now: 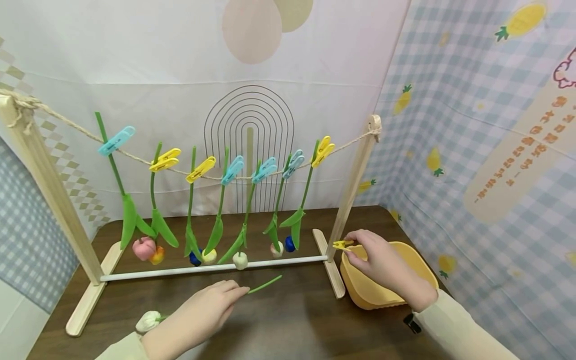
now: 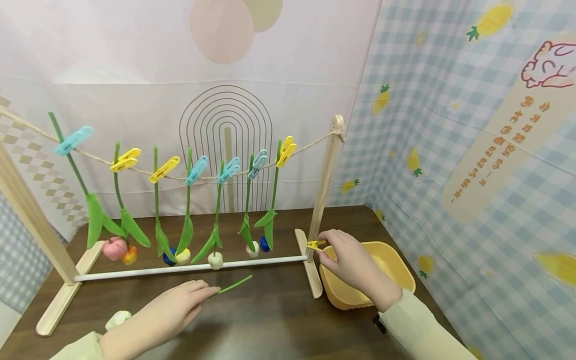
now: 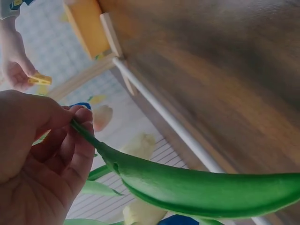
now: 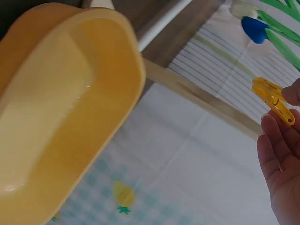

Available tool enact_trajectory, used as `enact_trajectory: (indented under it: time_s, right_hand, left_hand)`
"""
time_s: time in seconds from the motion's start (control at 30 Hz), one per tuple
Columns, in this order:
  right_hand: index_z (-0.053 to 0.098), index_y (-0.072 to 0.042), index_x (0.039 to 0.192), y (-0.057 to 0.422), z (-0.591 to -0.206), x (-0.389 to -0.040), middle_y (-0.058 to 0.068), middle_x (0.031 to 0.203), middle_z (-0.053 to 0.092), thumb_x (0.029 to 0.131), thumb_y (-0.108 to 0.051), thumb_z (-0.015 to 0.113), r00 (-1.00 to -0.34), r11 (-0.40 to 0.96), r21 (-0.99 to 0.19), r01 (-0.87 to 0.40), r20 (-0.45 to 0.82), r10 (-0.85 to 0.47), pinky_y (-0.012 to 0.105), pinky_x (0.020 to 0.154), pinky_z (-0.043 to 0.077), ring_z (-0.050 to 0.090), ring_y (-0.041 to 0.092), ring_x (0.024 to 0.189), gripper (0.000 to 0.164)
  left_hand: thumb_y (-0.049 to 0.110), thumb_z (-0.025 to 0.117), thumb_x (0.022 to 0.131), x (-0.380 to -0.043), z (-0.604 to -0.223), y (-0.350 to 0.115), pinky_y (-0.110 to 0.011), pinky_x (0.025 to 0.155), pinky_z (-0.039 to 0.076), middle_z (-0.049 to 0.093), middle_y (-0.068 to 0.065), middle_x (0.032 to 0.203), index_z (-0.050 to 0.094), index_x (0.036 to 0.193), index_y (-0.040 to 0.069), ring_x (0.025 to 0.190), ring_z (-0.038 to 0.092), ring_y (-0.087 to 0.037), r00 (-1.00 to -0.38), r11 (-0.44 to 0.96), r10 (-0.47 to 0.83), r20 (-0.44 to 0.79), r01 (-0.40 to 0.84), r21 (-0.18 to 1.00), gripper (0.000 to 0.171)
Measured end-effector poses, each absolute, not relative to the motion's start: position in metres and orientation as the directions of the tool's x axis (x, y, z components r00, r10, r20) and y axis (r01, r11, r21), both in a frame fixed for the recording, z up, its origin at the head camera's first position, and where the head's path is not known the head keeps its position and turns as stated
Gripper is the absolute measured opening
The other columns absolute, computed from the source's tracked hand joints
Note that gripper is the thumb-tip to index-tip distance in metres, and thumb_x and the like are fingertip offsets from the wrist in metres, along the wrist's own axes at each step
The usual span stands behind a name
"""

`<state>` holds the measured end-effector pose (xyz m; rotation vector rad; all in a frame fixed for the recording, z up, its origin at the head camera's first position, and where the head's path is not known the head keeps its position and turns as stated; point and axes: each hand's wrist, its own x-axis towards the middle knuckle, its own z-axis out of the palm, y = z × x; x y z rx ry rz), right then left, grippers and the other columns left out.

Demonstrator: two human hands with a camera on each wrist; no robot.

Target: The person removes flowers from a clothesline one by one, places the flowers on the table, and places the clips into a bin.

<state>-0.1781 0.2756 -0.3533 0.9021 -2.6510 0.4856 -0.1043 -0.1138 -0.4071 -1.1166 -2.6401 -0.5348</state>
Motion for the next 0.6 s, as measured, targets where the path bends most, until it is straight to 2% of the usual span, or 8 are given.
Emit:
enact_trajectory:
  time_s: [0.27,0.6]
  right_hand:
    - [0.063,-0.009,0.105,0.291,-0.371,-0.182,0.0,0.095,0.065,0.085,-0.015,0.074,-0.8,0.792,-0.198,-0.577,0.333,-0.499,0.036,0.072,0.053,0.062,0.016,0.086,0.024]
    - [0.064,-0.006,0.106,0.31,-0.393,-0.191,0.003,0.095,0.065,0.087,-0.015,0.072,-0.895,0.864,-0.234,-0.445,0.136,-0.424,0.039,0.072,0.052,0.063,0.021,0.085,0.022]
  left_hand:
    - [0.003,0.069,0.083,-0.102,-0.417,-0.12,-0.029,0.068,0.052,0.06,0.003,0.093,0.069,0.109,0.006,0.084,0.06,-0.013,-0.686,0.662,0.66,0.306,0.724,0.193,0.027]
    - [-0.003,0.066,0.079,-0.105,-0.441,-0.131,-0.029,0.062,0.051,0.058,0.002,0.082,0.07,0.097,0.009,0.075,0.06,-0.014,-0.727,0.714,0.657,0.2,0.685,0.142,0.023]
